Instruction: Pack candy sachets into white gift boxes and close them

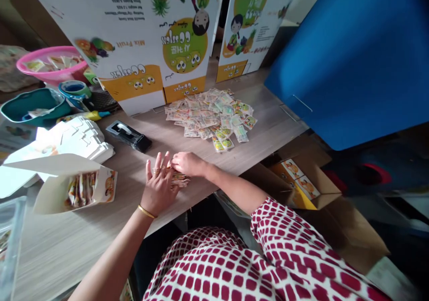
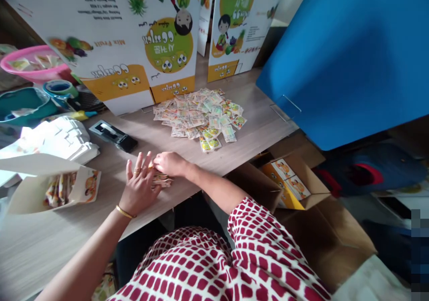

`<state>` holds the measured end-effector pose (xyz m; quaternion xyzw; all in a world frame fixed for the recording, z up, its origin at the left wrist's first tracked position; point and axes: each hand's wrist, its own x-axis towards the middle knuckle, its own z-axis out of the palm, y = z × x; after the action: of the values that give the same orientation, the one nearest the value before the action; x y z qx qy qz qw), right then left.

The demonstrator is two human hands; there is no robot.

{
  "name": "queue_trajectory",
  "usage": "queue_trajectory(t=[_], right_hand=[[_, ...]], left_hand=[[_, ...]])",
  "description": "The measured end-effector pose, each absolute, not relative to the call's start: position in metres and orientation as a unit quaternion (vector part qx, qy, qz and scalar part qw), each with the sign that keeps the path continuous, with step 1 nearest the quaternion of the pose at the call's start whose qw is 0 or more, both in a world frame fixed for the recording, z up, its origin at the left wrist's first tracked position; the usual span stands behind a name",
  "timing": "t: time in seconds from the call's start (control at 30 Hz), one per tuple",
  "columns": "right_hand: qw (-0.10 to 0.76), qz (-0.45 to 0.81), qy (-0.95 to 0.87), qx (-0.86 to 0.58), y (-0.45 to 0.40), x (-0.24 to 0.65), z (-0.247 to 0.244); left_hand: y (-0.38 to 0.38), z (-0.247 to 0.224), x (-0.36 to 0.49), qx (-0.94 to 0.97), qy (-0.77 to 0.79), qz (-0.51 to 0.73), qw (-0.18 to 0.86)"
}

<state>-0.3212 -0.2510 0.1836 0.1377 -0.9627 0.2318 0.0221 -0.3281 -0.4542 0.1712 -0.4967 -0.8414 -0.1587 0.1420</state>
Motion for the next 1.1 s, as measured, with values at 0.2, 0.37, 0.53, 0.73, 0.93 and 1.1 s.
queue_trajectory(t=[0.2, 0.37, 0.53, 0.73, 0.93, 1.1], right_hand=[[0.149, 0.208, -0.956, -0.146, -0.202, -0.289, 0.173], [0.121, 0.078, -0.944, -0.297, -0.112, -0.285, 0.156], [0.066, 0.054, -0.940, -0.329, -0.081, -0.300, 0.161], [0.208, 0.049, -0.928, -0.305, -0.085, -0.296, 0.165], [0.190, 0.092, -0.884, -0.417, -0.066, -0.321, 0.155], [0.048, 0.044, -0.900, -0.430, -0.042, -0.349, 0.173]], left_hand=[[-0.456, 0.163, -0.332, -0.475, -0.857, -0.185, 0.082], [-0.458, 0.157, -0.334, -0.471, -0.853, -0.199, 0.108], [-0.458, 0.158, -0.333, -0.466, -0.853, -0.220, 0.080], [-0.455, 0.158, -0.330, -0.448, -0.860, -0.229, 0.080], [-0.454, 0.162, -0.331, -0.451, -0.861, -0.226, 0.068], [-0.455, 0.158, -0.330, -0.445, -0.862, -0.230, 0.075]])
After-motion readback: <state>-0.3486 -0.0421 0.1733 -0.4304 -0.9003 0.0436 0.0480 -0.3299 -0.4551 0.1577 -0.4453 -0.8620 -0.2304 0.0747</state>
